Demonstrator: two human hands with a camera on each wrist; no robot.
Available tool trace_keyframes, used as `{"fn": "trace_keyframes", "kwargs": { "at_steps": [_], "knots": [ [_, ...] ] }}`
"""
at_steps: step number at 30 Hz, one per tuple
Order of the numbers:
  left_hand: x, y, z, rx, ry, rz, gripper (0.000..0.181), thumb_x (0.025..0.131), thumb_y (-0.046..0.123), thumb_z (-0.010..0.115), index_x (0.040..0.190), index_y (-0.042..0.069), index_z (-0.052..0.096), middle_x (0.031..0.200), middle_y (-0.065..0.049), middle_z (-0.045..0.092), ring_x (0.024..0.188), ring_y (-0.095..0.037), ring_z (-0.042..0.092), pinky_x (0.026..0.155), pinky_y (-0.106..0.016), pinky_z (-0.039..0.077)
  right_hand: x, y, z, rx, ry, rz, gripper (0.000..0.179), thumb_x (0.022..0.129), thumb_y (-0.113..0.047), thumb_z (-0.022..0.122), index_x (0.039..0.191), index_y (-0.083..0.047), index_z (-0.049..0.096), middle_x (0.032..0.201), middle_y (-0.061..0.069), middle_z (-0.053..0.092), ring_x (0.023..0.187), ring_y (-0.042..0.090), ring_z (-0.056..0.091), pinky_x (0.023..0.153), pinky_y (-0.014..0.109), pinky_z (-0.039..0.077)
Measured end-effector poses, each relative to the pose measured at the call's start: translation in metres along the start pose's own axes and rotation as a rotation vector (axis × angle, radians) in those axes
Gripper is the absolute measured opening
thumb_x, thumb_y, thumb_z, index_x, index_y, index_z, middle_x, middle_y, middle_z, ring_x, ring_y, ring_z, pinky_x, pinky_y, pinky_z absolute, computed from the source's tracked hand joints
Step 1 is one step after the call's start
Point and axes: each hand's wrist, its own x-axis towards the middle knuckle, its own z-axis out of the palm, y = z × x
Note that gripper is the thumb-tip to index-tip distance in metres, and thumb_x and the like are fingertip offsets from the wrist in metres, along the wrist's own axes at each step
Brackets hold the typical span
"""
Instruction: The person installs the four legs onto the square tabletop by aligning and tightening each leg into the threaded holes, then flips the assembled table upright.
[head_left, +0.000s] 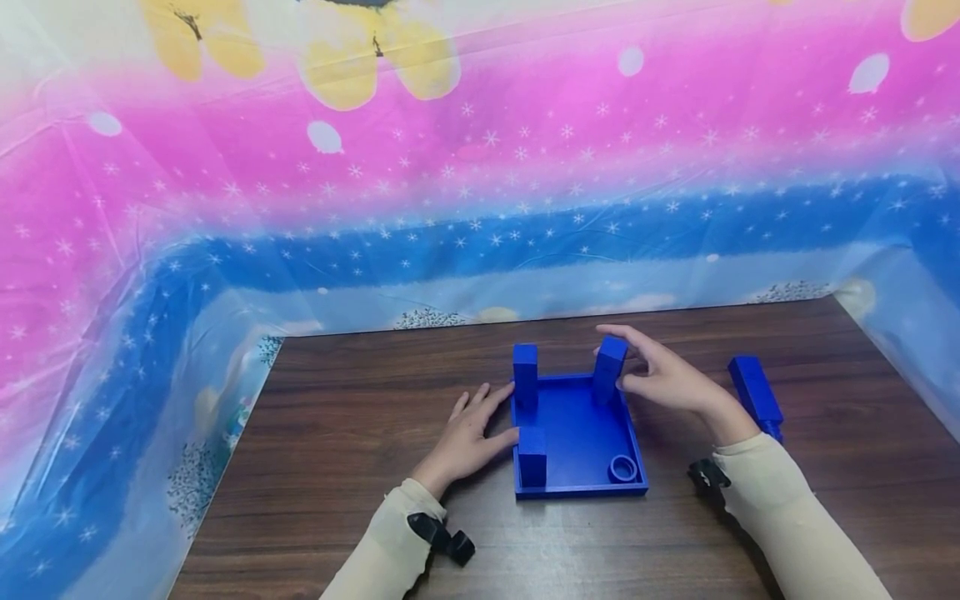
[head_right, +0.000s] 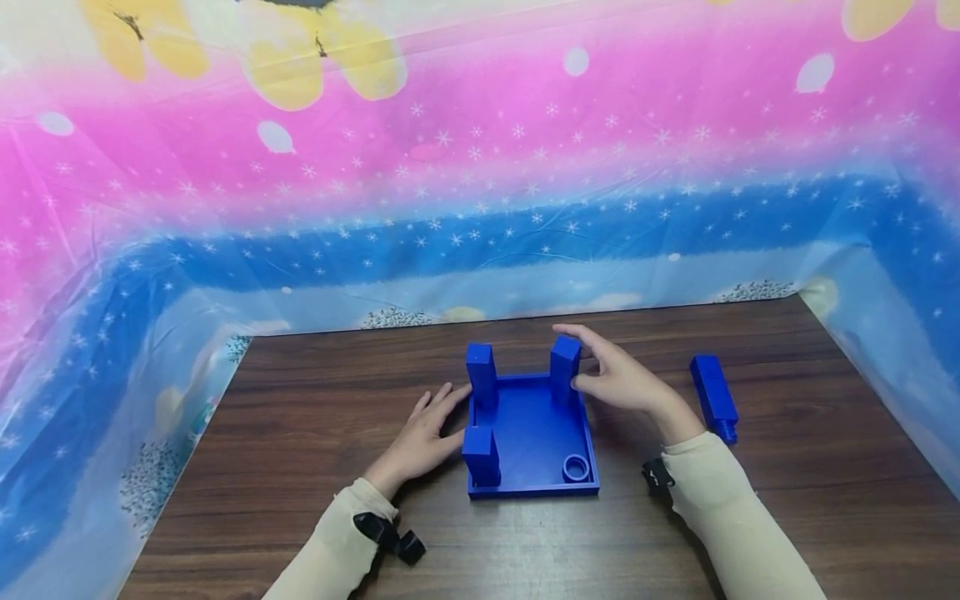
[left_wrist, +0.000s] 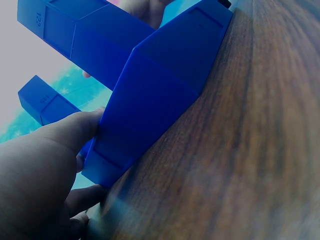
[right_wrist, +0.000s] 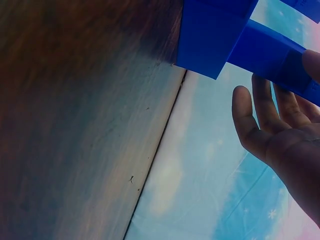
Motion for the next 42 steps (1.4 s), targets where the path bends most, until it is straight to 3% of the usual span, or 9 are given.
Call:
{"fn": "trace_keyframes", "kwargs": {
  "at_steps": [8, 20, 26, 30, 33, 36, 39, 42],
  "knots": [
    [0.0005, -0.0001, -0.0010, -0.002, -0.001, 0.000, 0.071, 0.105, 0.041, 0.065, 0.166, 0.017, 0.037, 0.166, -0.008, 0.041, 0.160, -0.031, 0.021, 0.130, -0.054, 0.003, 0.0009, -0.0044, 0.0010, -0.023, 0.007, 0.033, 0.079, 0.096, 0.007, 0.066, 0.164, -0.013, 0.034, 0.153, 0.025, 0.044, 0.081, 0.027, 0.061, 0.071, 0.038, 0.058],
    [0.0004, 0.0007, -0.0014, -0.008, 0.007, 0.006, 0.072, 0.104, 0.042, 0.066, 0.165, 0.016, 0.038, 0.165, -0.008, 0.044, 0.160, -0.034, 0.022, 0.130, -0.055, 0.004, 0.0018, -0.0068, 0.0040, -0.030, 0.021, 0.052, 0.078, 0.096, 0.000, 0.073, 0.163, -0.014, 0.037, 0.162, 0.026, 0.037, 0.063, 0.019, 0.051, 0.061, 0.034, 0.054],
    [0.0007, 0.0007, -0.0008, -0.003, 0.008, -0.003, 0.072, 0.104, 0.041, 0.067, 0.166, 0.017, 0.038, 0.165, -0.007, 0.043, 0.160, -0.031, 0.021, 0.130, -0.053, 0.003, 0.0018, -0.0059, 0.0044, -0.046, 0.034, 0.049, 0.075, 0.097, -0.004, 0.074, 0.162, -0.013, 0.038, 0.162, 0.025, 0.038, 0.096, 0.033, 0.059, 0.068, 0.036, 0.056],
    [0.0004, 0.0011, -0.0009, -0.006, 0.009, -0.002, 0.072, 0.104, 0.042, 0.067, 0.166, 0.017, 0.038, 0.165, -0.007, 0.043, 0.160, -0.032, 0.021, 0.130, -0.053, 0.002, 0.0012, -0.0063, 0.0050, -0.054, 0.043, 0.053, 0.074, 0.097, -0.007, 0.075, 0.162, -0.013, 0.038, 0.163, 0.025, 0.038, 0.121, 0.040, 0.055, 0.076, 0.041, 0.057],
    [-0.0002, 0.0008, -0.0006, -0.004, 0.009, -0.004, 0.072, 0.104, 0.042, 0.066, 0.166, 0.018, 0.038, 0.165, -0.007, 0.044, 0.160, -0.032, 0.021, 0.130, -0.053, 0.003, 0.0009, -0.0073, 0.0058, -0.059, 0.047, 0.059, 0.074, 0.098, -0.009, 0.075, 0.162, -0.013, 0.038, 0.164, 0.024, 0.037, 0.130, 0.042, 0.051, 0.078, 0.042, 0.055],
    [-0.0005, 0.0004, -0.0001, -0.001, 0.008, -0.006, 0.072, 0.104, 0.043, 0.066, 0.166, 0.018, 0.038, 0.165, -0.006, 0.044, 0.160, -0.031, 0.021, 0.130, -0.053, 0.003, 0.0010, -0.0082, 0.0066, -0.065, 0.048, 0.065, 0.074, 0.098, -0.011, 0.075, 0.162, -0.014, 0.038, 0.164, 0.023, 0.037, 0.119, 0.036, 0.055, 0.073, 0.040, 0.054],
    [-0.0005, -0.0002, 0.0003, -0.002, 0.008, -0.005, 0.072, 0.104, 0.043, 0.066, 0.166, 0.018, 0.038, 0.165, -0.006, 0.044, 0.160, -0.031, 0.021, 0.130, -0.053, 0.003, 0.0013, -0.0080, 0.0072, -0.071, 0.048, 0.079, 0.074, 0.099, -0.013, 0.075, 0.162, -0.015, 0.038, 0.160, 0.022, 0.042, 0.082, 0.024, 0.056, 0.061, 0.036, 0.051],
    [-0.0004, -0.0005, 0.0003, -0.002, 0.007, -0.006, 0.072, 0.104, 0.043, 0.066, 0.166, 0.018, 0.038, 0.164, -0.007, 0.045, 0.160, -0.032, 0.021, 0.130, -0.053, 0.003, 0.0020, -0.0072, 0.0076, -0.082, 0.050, 0.084, 0.074, 0.098, -0.014, 0.076, 0.162, -0.016, 0.038, 0.153, 0.021, 0.048, 0.060, 0.014, 0.044, 0.054, 0.032, 0.047]
  ]
}}
